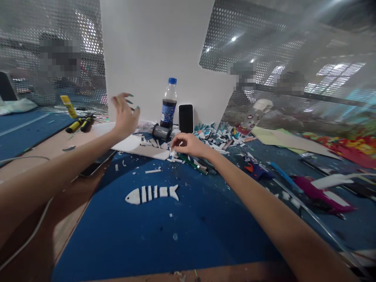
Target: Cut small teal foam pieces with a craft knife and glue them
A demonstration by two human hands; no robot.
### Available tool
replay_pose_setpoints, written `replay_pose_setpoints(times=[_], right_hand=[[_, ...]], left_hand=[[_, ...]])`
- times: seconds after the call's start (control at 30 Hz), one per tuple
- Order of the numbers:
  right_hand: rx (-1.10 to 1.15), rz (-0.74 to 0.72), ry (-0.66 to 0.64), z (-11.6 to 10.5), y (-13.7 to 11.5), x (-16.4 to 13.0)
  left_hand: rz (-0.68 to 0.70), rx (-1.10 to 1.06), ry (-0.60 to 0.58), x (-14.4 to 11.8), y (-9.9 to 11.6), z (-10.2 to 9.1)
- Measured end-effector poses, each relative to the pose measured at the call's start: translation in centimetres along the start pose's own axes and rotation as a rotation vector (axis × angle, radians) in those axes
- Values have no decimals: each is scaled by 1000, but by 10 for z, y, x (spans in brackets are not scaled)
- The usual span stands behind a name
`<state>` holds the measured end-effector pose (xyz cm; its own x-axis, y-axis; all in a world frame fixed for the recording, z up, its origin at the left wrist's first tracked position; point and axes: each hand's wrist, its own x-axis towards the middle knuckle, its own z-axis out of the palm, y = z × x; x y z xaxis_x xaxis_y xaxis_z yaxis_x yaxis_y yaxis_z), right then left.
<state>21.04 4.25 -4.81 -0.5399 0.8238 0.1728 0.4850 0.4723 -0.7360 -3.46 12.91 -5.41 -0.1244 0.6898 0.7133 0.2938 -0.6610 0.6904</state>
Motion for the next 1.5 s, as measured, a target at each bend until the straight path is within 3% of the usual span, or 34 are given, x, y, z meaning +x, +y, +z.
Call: replay_pose_setpoints(times=[0.03, 0.13, 0.27, 0.5, 0.67, 0.8, 0.93, 1.13, 1.3, 1.5], right_hand=[[39, 20, 26, 0, 2, 1], [192, 89, 93, 1, 10, 4], [403, 170, 157, 0, 15, 5], [645, 222, 195, -3, 3, 4], [713, 238, 193, -1, -3, 3], [731, 240, 168, 1, -7, 3], [751, 225, 192, -3, -9, 3], [785, 188, 266, -13, -9, 1], [814, 179, 246, -8, -15, 0], [839, 134, 82, 1, -29, -2]], left_hand=[[11, 32, -22, -8, 7, 6], [-44, -46, -301, -34, 26, 22], [-138, -140, -484, -54, 33, 36], [-334, -341, -710, -50, 26, 35], [-381, -462, -906, -54, 34, 31], [-331, -471, -1054, -57, 35, 31], [-323, -378, -1080, -53, 38, 30], [-331, -309, -1042, -44, 43, 26], [-358, -279, -977, -44, 41, 24], [-268, -242, -1146, -43, 48, 24]])
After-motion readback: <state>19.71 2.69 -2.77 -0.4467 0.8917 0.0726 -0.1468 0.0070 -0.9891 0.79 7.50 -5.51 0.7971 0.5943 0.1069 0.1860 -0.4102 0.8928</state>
